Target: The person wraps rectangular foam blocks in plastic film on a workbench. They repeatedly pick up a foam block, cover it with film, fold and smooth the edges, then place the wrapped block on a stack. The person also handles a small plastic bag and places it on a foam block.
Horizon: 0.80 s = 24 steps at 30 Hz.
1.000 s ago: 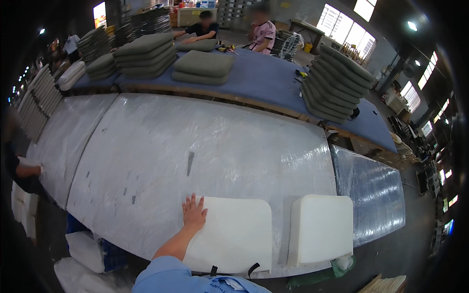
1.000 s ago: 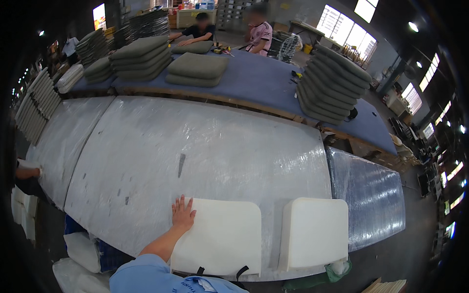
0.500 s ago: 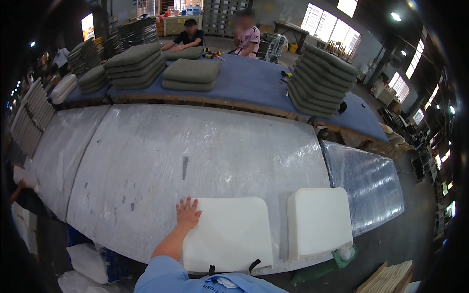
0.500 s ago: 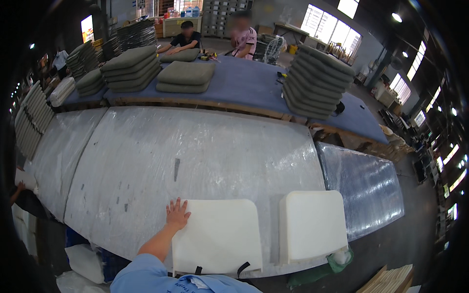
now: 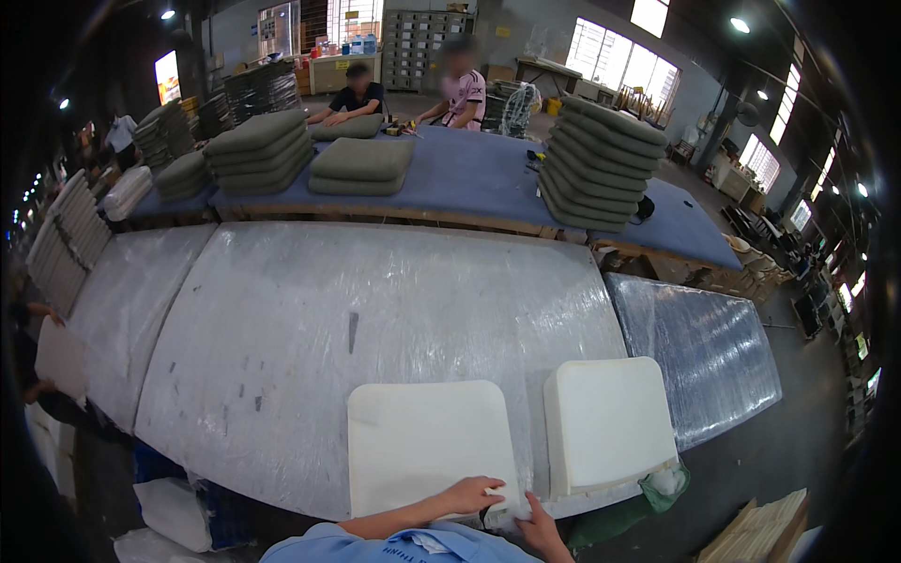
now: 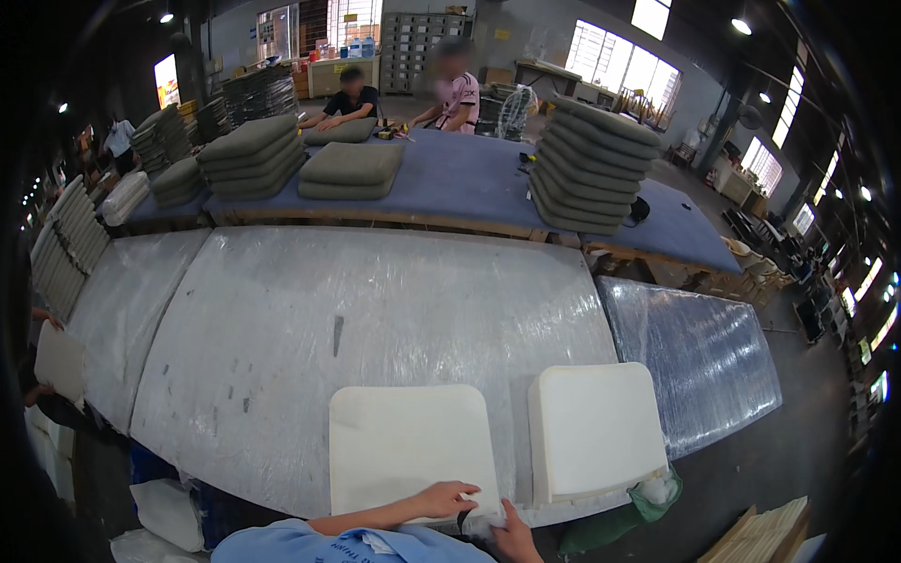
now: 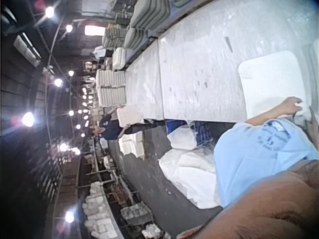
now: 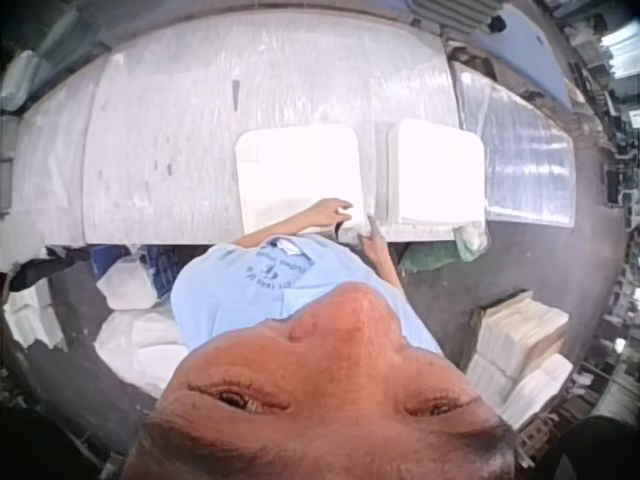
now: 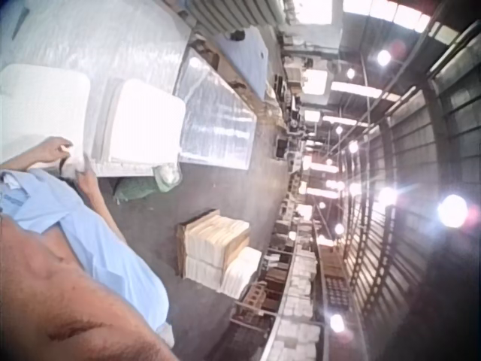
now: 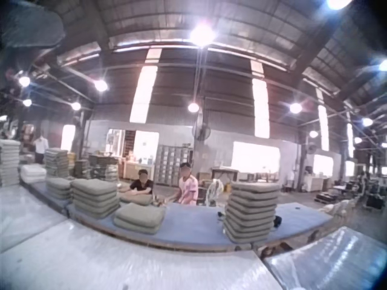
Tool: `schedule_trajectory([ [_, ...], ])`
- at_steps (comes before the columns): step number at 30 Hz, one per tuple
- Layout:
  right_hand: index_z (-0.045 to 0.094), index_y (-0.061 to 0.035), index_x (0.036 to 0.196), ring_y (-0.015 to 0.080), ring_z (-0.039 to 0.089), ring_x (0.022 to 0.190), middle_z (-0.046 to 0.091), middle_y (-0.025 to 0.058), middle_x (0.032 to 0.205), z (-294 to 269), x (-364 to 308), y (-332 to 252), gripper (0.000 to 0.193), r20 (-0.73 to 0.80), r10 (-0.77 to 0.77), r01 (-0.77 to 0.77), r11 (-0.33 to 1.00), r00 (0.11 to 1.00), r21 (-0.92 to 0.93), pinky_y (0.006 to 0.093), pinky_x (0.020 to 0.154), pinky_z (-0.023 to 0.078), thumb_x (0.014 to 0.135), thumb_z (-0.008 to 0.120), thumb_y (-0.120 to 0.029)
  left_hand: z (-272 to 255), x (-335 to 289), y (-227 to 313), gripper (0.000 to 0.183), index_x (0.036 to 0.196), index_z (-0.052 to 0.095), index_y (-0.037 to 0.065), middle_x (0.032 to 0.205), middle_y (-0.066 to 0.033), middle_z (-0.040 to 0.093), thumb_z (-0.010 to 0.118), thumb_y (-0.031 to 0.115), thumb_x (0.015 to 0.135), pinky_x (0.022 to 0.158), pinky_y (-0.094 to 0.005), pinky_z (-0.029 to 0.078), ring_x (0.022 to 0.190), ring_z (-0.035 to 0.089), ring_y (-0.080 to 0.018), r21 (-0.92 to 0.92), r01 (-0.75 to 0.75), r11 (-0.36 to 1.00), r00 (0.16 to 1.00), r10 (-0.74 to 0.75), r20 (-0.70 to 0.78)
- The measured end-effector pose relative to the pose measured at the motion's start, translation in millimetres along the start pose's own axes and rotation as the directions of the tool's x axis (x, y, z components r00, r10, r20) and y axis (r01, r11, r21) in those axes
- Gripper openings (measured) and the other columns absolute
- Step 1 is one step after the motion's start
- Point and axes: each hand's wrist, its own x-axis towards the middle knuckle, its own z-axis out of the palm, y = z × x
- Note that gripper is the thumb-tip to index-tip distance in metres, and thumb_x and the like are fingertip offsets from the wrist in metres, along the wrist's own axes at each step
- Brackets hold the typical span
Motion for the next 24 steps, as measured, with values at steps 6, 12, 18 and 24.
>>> schedule_trajectory([
  [6,0.009,-0.0144,0.166,0.0488,0.07,0.097,0.071,0.0305,0.099,-4,6,-53,0.093,0.116,-0.137,0.141,0.99,0.984,-0.023,0.0495,0.084,0.054,0.094,0.067,-0.024,7,-11,29,0.039,0.121,0.074,0.008,0.121,-0.0179,0.072,0.066,0.036,0.096,0.095,-0.0416,0.054,0.109,0.069,-0.0332,0.088,-0.046,0.995,0.985,0.03,0.171],
  [12,0.016,-0.0148,0.166,0.0368,0.07,0.082,0.069,0.0233,0.089,-2,1,-64,0.093,0.152,-0.083,0.082,0.997,0.985,0.011,0.0418,0.078,0.055,0.092,0.072,-0.023,9,-20,26,0.034,0.118,0.074,0.009,0.109,-0.0148,0.074,0.067,0.033,0.097,0.088,-0.0387,0.055,0.098,0.071,-0.0313,0.206,-0.079,0.975,0.993,0.058,0.105],
  [18,0.043,-0.015,0.156,0.0349,0.071,0.085,0.07,0.0215,0.098,-7,-10,-72,0.079,-0.078,-0.401,0.392,0.913,0.913,-0.109,0.0435,0.078,0.057,0.088,0.08,-0.032,6,-19,26,0.027,0.115,0.074,0.005,0.098,-0.0108,0.075,0.07,0.025,0.097,0.079,-0.0346,0.056,0.087,0.07,-0.0203,-0.009,0.198,0.98,0.98,-0.198,0.025],
  [24,0.069,-0.0084,0.127,0.0334,0.072,0.087,0.072,0.0174,0.106,-6,-7,-77,0.046,-0.011,-0.421,0.416,0.899,0.907,-0.136,0.041,0.079,0.058,0.088,0.079,-0.028,0,-25,20,0.022,0.113,0.067,0.004,0.096,-0.0059,0.071,0.072,0.019,0.098,0.074,-0.0302,0.056,0.088,0.067,-0.0133,-0.405,0.36,0.84,0.931,-0.352,0.097],
])
